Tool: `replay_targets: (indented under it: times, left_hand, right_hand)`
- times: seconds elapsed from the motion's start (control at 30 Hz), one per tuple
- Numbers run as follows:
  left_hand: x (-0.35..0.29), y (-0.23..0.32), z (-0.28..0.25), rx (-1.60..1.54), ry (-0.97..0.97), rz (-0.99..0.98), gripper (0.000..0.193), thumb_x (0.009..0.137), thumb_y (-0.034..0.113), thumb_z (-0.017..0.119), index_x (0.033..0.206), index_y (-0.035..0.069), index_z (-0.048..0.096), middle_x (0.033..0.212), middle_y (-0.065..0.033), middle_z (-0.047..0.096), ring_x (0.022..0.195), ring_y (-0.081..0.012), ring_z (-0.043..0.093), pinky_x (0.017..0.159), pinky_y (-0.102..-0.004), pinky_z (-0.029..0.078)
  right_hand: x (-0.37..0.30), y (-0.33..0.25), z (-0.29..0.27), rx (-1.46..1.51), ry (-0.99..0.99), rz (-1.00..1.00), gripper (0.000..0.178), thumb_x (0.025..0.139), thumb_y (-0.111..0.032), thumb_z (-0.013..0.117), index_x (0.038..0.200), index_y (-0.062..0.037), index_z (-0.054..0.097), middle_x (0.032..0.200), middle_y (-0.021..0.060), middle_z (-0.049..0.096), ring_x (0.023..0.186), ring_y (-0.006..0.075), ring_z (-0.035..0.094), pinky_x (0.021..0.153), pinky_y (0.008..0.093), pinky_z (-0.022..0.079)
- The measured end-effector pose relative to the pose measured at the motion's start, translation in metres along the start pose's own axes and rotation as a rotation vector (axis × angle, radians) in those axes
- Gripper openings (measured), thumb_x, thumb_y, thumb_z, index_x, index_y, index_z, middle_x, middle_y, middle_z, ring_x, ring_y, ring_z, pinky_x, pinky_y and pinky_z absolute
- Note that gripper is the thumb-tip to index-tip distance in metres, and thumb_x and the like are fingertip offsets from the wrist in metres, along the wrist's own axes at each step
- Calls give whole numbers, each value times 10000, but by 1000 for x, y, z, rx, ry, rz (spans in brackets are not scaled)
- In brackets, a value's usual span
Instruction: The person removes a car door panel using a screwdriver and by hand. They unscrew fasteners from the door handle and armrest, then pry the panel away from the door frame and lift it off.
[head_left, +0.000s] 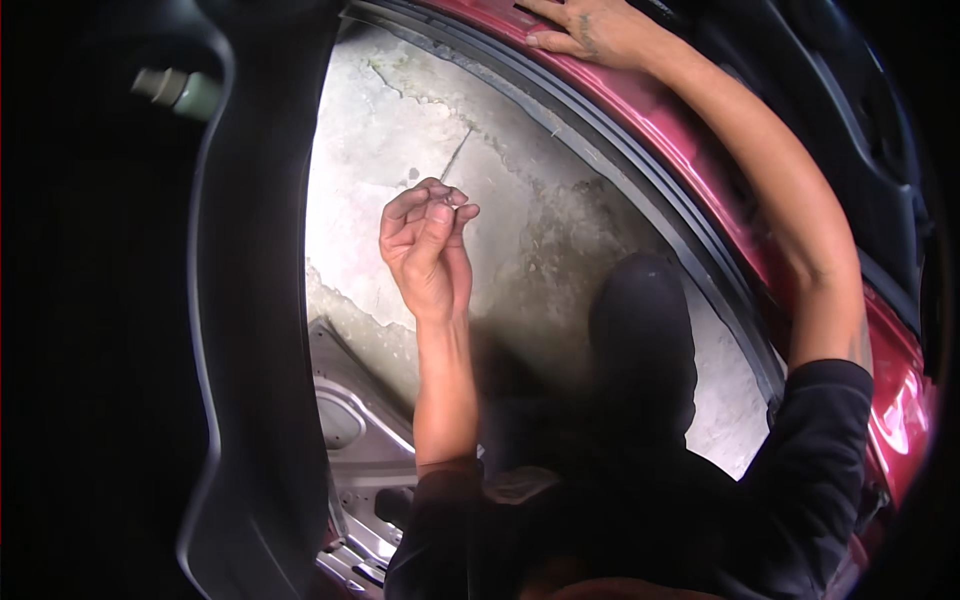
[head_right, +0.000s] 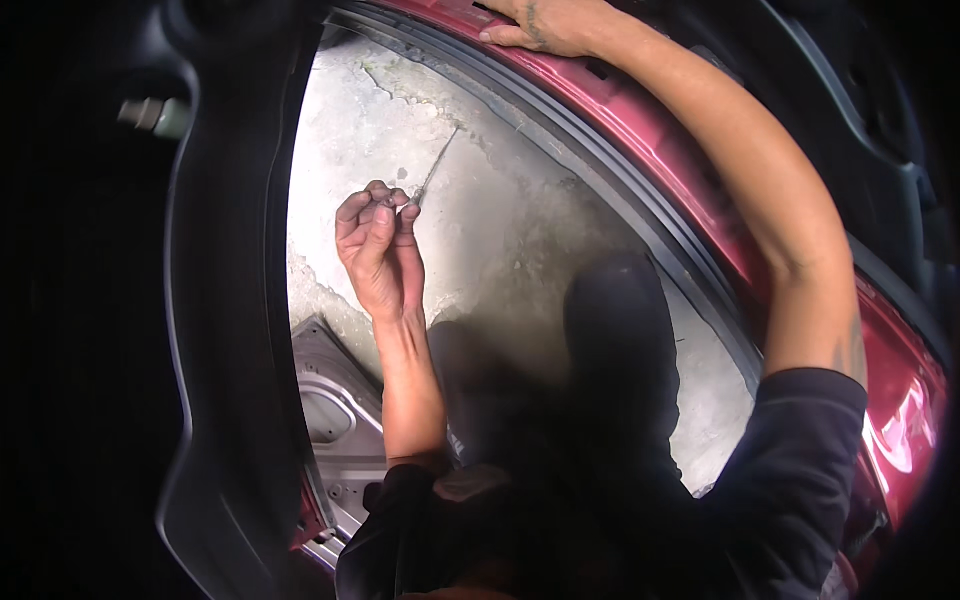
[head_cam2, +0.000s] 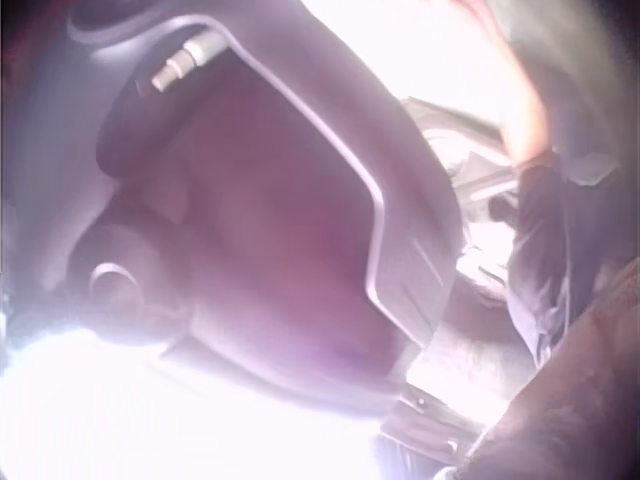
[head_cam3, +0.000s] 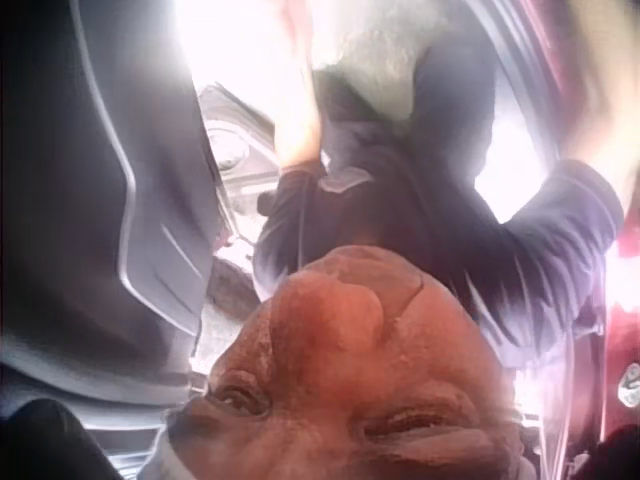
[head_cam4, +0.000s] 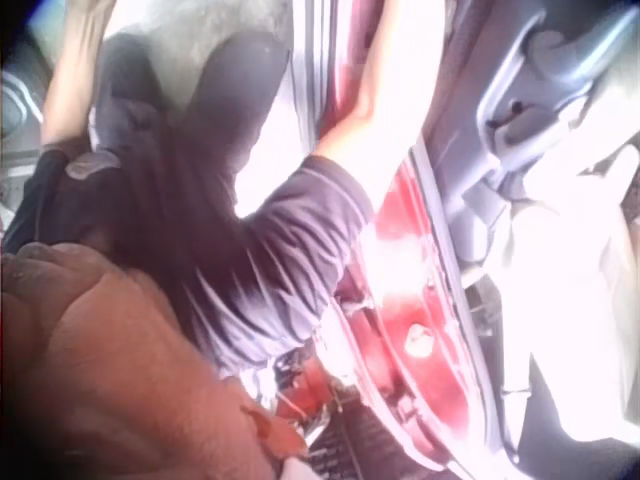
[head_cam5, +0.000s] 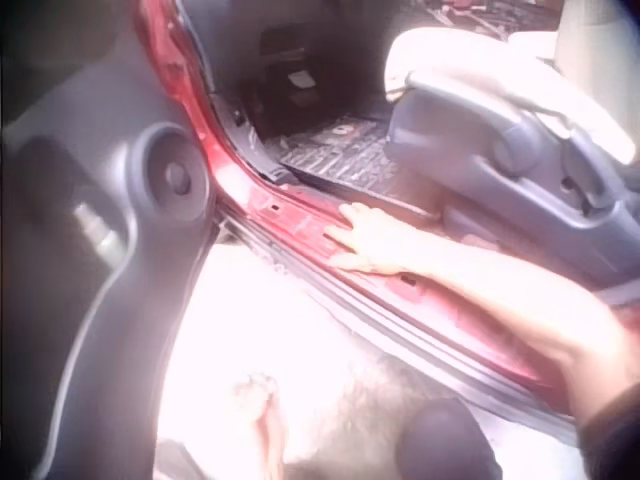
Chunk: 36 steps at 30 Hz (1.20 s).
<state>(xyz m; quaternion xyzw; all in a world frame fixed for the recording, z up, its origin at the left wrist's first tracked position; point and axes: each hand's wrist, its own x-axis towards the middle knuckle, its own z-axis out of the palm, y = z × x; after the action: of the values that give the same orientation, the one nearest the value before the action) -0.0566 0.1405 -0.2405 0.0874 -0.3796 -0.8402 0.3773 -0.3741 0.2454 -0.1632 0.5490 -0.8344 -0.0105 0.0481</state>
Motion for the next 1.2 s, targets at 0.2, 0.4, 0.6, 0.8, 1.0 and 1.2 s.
replay_targets:
  times: [0.2,0.4,0.6,0.8,1.0,1.2]
  left_hand:
    - [-52,60,30,734,59,502,460,887,-124,709,1314,-59,550,1153,-200,639,1002,-257,706,870,-404,642]
    - [-65,65,51,980,-67,704,539,861,-170,686,1364,-33,549,1216,-198,597,984,-241,712,843,-335,643]
    - [-80,63,48,1144,-91,751,600,847,-171,691,1405,-5,547,1121,-174,646,932,-233,720,814,-325,635]
    - [-88,64,33,1212,-34,642,648,862,-121,705,1463,2,499,939,-119,728,912,-208,729,848,-341,580]
    - [-95,80,28,1254,-14,516,622,941,-71,647,1514,-3,415,1045,-152,727,978,-198,709,904,-333,573]
    - [-100,157,46,1601,93,871,238,898,-126,617,1107,-71,717,1062,-189,736,974,-312,719,903,-389,565]
  right_hand:
    - [-27,-86,13,536,529,-217,468,983,-312,626,1350,-22,625,1304,198,634,1287,350,577,1024,456,498]
    - [-122,-195,-18,1874,105,-201,299,981,-158,685,1187,56,721,948,128,761,819,164,726,768,303,601]
    - [-136,-213,-7,2051,81,-110,259,962,-117,699,1147,61,730,953,136,755,835,173,728,770,302,604]
    - [-141,-225,4,2114,24,-54,266,948,-106,714,1139,79,715,969,160,752,850,198,734,786,315,604]
    - [-126,-218,11,1987,36,3,276,967,-139,686,1143,73,708,920,125,743,815,183,728,742,313,593]
    - [-65,-109,3,1500,647,326,258,967,-95,639,1161,50,728,873,92,743,770,137,694,731,290,566]
